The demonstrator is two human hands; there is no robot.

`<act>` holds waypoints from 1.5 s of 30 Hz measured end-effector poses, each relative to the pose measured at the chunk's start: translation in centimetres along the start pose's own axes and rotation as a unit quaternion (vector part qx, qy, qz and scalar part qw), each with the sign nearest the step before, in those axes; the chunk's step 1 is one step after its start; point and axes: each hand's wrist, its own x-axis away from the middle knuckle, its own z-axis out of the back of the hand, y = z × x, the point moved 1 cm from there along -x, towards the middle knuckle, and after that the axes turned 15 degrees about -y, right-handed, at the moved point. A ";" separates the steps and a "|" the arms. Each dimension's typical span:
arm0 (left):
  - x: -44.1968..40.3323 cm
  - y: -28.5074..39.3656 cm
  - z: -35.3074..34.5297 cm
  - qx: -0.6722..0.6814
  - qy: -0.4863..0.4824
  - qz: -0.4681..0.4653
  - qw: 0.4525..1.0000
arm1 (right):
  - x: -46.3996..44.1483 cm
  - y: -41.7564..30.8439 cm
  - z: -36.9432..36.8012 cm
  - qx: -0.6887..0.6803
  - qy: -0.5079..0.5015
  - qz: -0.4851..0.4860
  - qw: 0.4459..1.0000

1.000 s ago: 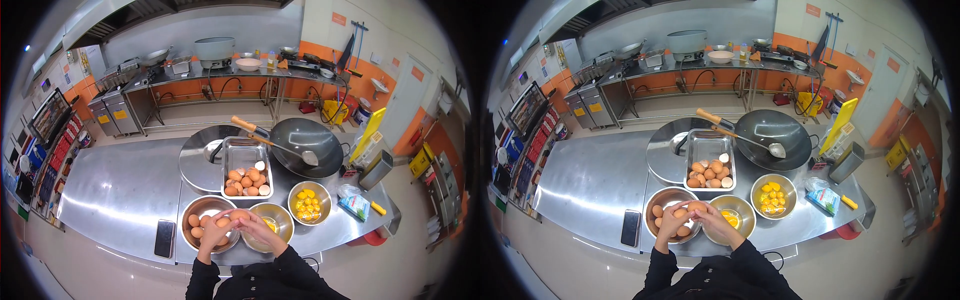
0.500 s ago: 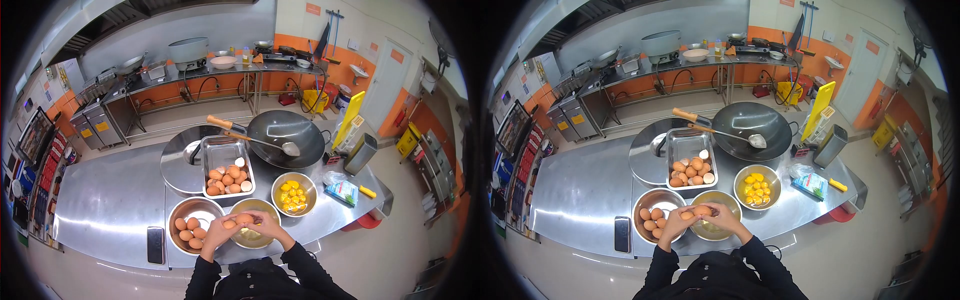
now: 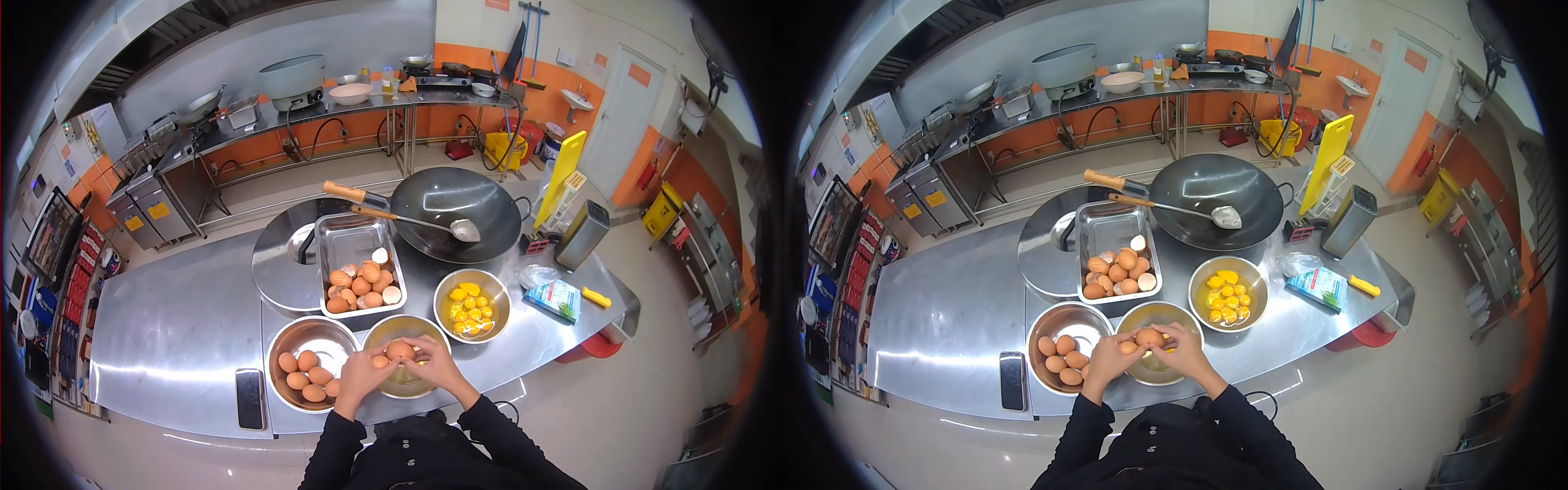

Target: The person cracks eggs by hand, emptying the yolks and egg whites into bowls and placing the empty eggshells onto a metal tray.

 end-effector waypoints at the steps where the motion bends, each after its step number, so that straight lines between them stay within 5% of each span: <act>1: 0.0 -0.1 -0.1 0.006 0.005 -0.008 1.000 | 0.0 0.1 0.1 -0.014 -0.003 -0.016 1.000; 23: -0.9 0.3 -1.0 -0.001 0.036 -0.057 0.998 | 0.2 0.4 0.3 0.075 0.044 0.042 0.995; 28: -1.2 -0.3 0.2 0.004 0.007 -0.081 0.997 | 0.3 -0.2 1.6 0.088 -0.013 0.055 0.995; 38: -0.7 1.0 2.7 -0.209 0.008 -0.139 0.968 | 0.2 -2.0 3.3 0.267 -0.026 0.091 0.959; 45: 0.6 3.1 5.1 -0.235 0.080 -0.160 0.956 | 0.2 -5.1 4.3 0.316 0.068 0.119 0.939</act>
